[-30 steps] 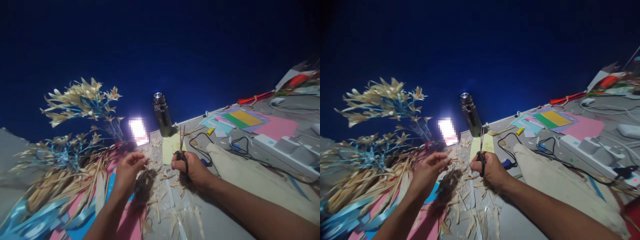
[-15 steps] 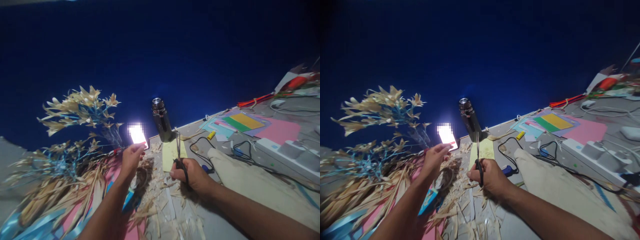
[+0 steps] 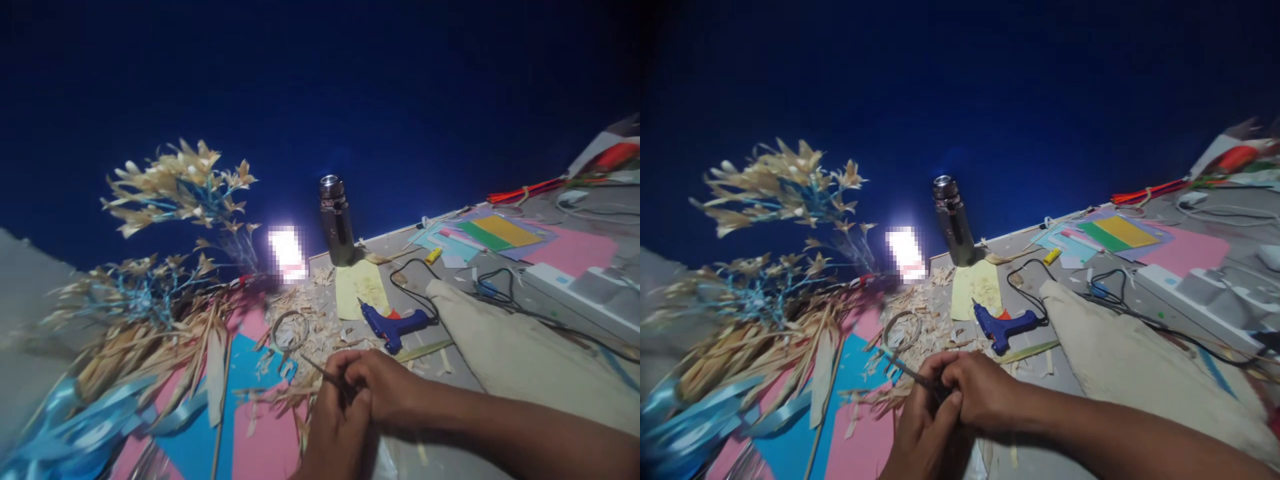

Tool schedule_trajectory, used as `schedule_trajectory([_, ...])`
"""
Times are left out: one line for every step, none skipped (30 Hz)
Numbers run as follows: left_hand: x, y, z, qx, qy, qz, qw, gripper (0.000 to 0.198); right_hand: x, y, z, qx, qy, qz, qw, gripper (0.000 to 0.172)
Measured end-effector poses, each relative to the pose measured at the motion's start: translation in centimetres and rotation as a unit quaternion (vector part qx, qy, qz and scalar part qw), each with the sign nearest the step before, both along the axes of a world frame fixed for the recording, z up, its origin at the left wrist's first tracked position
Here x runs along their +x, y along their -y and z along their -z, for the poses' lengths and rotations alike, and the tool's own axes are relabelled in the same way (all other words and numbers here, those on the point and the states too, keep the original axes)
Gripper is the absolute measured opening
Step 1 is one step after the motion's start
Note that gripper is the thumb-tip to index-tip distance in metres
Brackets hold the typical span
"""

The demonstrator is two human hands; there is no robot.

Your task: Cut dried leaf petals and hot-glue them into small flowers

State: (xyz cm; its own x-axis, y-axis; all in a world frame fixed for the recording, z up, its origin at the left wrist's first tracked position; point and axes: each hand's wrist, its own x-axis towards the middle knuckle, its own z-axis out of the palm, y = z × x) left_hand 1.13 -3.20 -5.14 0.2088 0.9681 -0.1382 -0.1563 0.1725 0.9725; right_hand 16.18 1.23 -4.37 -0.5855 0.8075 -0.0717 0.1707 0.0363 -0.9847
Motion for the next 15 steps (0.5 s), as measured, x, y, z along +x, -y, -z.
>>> schedule_trajectory([0.0, 0.0, 0.1, 0.018, -0.016, -0.016, 1.0, 0.041, 0.2, -0.1, -0.6, -0.003, -0.002, -0.018, 1.0, 0.009])
schedule_trajectory([0.1, 0.0, 0.1, 0.03, -0.032, -0.027, 0.999, 0.039, 0.4, -0.1, -1.2, -0.006, -0.007, -0.035, 0.999, 0.01])
schedule_trajectory([0.2, 0.1, 0.1, 0.038, -0.045, -0.033, 0.998, 0.037, 0.5, -0.2, -1.8, -0.01, -0.016, -0.053, 0.998, 0.012])
schedule_trajectory([0.2, 0.1, 0.0, 0.04, -0.05, -0.029, 0.998, 0.036, 0.5, -0.2, -2.3, -0.014, -0.031, -0.067, 0.997, 0.014])
schedule_trajectory([0.2, 0.2, -0.2, 0.041, -0.052, -0.025, 0.997, 0.035, 0.4, -0.2, -2.7, -0.012, -0.048, -0.075, 0.996, 0.016])
schedule_trajectory([0.2, 0.3, -0.3, 0.046, -0.054, -0.025, 0.997, 0.034, 0.3, -0.2, -2.9, -0.006, -0.062, -0.078, 0.995, 0.017])
schedule_trajectory([0.2, 0.3, -0.4, 0.053, -0.056, -0.026, 0.997, 0.034, 0.2, -0.1, -2.9, 0.002, -0.07, -0.071, 0.995, 0.017])
schedule_trajectory([0.2, 0.3, -0.5, 0.058, -0.058, -0.029, 0.996, 0.033, 0.0, -0.1, -2.7, 0.01, -0.07, -0.056, 0.996, 0.016])
schedule_trajectory([0.1, 0.3, -0.5, 0.062, -0.061, -0.032, 0.996, 0.032, -0.1, 0.0, -2.5, 0.014, -0.06, -0.038, 0.997, 0.015])
schedule_trajectory([0.1, 0.3, -0.4, 0.064, -0.065, -0.035, 0.995, 0.032, -0.3, 0.1, -2.2, 0.013, -0.043, -0.018, 0.999, 0.014])
schedule_trajectory([0.0, 0.2, -0.3, 0.066, -0.069, -0.04, 0.995, 0.031, -0.4, 0.2, -1.9, 0.007, -0.024, 0.001, 1.0, 0.014])
schedule_trajectory([0.0, 0.2, -0.2, 0.072, -0.073, -0.042, 0.994, 0.031, -0.4, 0.3, -1.6, 0.001, -0.007, 0.017, 1.0, 0.014])
schedule_trajectory([-0.1, 0.1, -0.1, 0.083, -0.078, -0.043, 0.993, 0.032, -0.4, 0.3, -1.5, -0.001, 0.006, 0.026, 1.0, 0.014])
schedule_trajectory([-0.2, 0.1, 0.0, 0.098, -0.082, -0.042, 0.991, 0.032, -0.4, 0.4, -1.4, 0.0, 0.014, 0.032, 0.999, 0.016])
schedule_trajectory([-0.2, 0.0, 0.1, 0.113, -0.085, -0.038, 0.989, 0.033, -0.4, 0.5, -1.5, 0.004, 0.015, 0.038, 0.999, 0.018])
